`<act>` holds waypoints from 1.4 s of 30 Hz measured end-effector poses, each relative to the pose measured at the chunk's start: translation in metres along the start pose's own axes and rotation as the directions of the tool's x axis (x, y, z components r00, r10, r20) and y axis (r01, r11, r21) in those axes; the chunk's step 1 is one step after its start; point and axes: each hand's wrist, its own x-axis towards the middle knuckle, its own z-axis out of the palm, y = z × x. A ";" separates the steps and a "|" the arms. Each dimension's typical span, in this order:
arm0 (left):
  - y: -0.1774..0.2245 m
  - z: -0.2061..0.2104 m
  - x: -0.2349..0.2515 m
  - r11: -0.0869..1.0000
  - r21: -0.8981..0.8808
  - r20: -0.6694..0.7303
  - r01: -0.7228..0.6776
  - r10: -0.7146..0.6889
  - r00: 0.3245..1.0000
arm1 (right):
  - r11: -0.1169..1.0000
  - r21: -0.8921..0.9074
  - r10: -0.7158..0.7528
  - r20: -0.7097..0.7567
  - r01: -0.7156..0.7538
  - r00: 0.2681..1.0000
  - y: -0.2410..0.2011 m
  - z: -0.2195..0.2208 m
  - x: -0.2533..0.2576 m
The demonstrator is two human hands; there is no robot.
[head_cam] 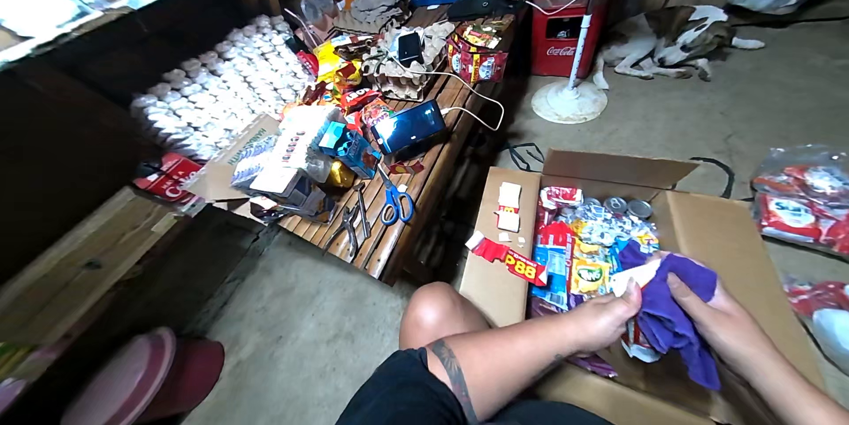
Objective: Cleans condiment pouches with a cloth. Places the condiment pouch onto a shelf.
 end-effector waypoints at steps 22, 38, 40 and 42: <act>-0.030 -0.012 0.015 0.999 -0.042 0.042 -0.017 0.018 0.999 | 0.999 -0.034 0.009 0.054 -0.007 0.999 0.009 -0.002 0.001; -0.048 -0.019 0.021 1.000 0.008 0.059 -0.012 0.012 0.998 | 0.998 -0.048 0.039 0.079 -0.035 0.996 0.010 -0.003 0.002; -0.037 -0.016 0.015 1.000 0.012 0.053 0.006 -0.007 0.999 | 0.998 -0.045 0.046 0.095 -0.042 0.994 0.010 -0.004 0.002; -0.018 -0.013 0.008 0.999 -0.016 0.030 0.039 -0.038 0.999 | 0.998 -0.049 0.052 0.102 -0.047 0.993 0.007 -0.004 0.001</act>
